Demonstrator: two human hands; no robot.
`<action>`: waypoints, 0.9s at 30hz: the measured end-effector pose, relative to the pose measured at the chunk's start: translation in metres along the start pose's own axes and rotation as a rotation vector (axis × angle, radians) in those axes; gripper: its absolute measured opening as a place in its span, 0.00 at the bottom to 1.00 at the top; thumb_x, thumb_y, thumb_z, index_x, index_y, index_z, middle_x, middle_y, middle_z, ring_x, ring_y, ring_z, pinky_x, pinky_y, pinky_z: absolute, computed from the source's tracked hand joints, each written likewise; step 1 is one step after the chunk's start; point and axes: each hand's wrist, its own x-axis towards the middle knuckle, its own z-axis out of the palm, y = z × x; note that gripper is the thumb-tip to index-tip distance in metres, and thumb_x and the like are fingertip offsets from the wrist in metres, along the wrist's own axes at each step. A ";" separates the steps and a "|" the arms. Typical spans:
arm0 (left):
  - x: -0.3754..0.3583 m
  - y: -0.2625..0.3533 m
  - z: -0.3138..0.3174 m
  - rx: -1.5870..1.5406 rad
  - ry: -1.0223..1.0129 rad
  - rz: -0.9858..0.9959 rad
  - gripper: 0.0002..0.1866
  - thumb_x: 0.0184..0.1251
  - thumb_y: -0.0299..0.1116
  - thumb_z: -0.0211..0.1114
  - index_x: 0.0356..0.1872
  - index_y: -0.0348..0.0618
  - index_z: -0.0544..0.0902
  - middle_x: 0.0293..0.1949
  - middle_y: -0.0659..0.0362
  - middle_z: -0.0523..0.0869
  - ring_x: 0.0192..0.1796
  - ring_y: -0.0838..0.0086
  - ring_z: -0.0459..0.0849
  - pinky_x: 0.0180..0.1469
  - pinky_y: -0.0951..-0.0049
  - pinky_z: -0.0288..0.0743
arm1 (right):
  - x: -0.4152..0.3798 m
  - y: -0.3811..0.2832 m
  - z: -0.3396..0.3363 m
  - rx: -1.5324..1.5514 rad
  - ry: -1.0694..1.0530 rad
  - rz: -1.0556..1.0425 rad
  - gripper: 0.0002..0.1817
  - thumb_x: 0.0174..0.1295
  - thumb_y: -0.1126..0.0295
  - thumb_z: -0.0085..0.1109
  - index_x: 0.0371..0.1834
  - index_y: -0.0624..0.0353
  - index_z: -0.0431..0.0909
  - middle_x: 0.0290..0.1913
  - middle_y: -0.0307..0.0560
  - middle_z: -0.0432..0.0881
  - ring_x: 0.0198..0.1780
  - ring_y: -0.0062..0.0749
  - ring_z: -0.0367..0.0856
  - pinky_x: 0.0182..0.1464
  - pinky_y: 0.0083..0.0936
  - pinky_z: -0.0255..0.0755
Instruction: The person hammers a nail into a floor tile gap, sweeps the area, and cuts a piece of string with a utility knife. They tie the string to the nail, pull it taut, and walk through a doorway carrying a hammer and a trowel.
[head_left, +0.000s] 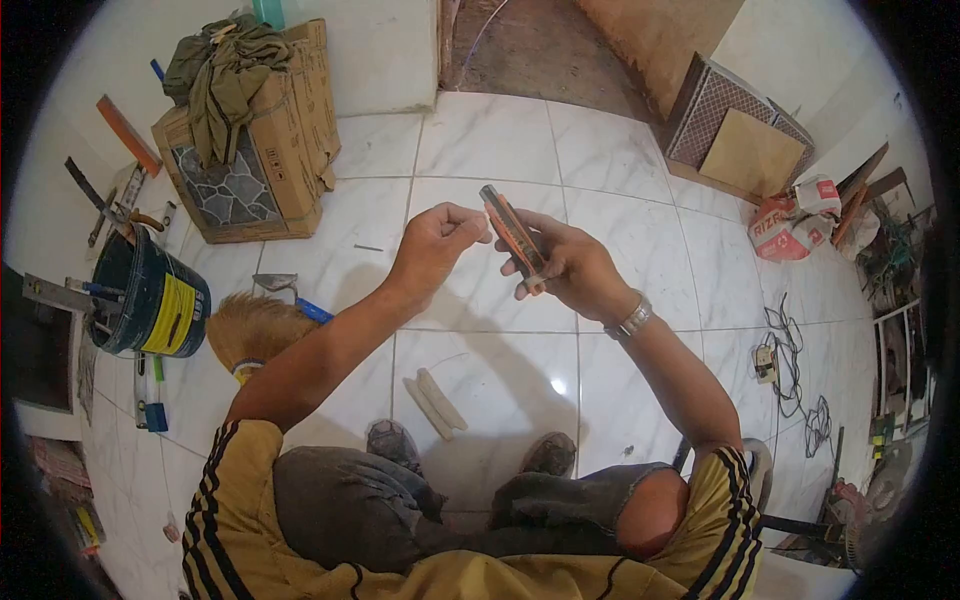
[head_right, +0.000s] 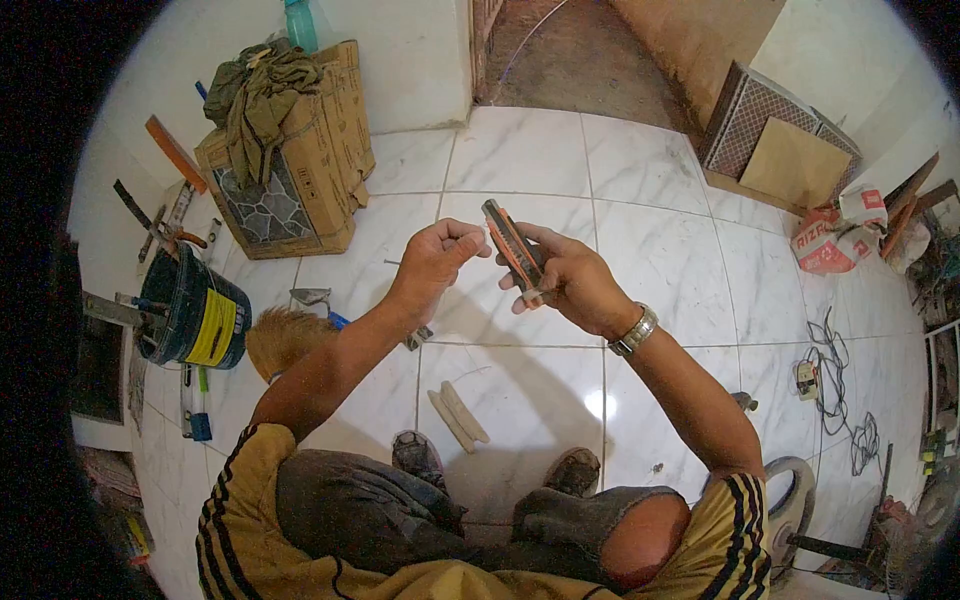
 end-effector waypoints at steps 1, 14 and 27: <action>0.000 0.001 0.000 0.003 0.006 0.002 0.15 0.73 0.42 0.67 0.47 0.41 0.82 0.39 0.62 0.88 0.27 0.89 0.66 0.27 0.84 0.59 | 0.000 -0.002 0.002 0.034 0.020 0.007 0.41 0.55 0.80 0.43 0.79 0.68 0.57 0.65 0.62 0.73 0.57 0.40 0.82 0.45 0.34 0.87; 0.000 -0.001 0.003 -0.050 -0.020 0.087 0.16 0.75 0.39 0.66 0.49 0.34 0.81 0.42 0.54 0.88 0.49 0.75 0.85 0.61 0.69 0.74 | 0.002 0.000 0.008 -0.053 0.056 -0.053 0.40 0.56 0.83 0.44 0.78 0.69 0.58 0.65 0.61 0.77 0.54 0.36 0.86 0.41 0.27 0.87; -0.001 0.000 0.006 0.025 -0.002 0.121 0.10 0.76 0.33 0.65 0.46 0.35 0.83 0.41 0.56 0.89 0.46 0.80 0.85 0.54 0.75 0.78 | 0.004 0.000 0.001 -0.068 0.103 -0.006 0.39 0.57 0.83 0.45 0.78 0.70 0.59 0.61 0.61 0.78 0.42 0.30 0.82 0.29 0.22 0.78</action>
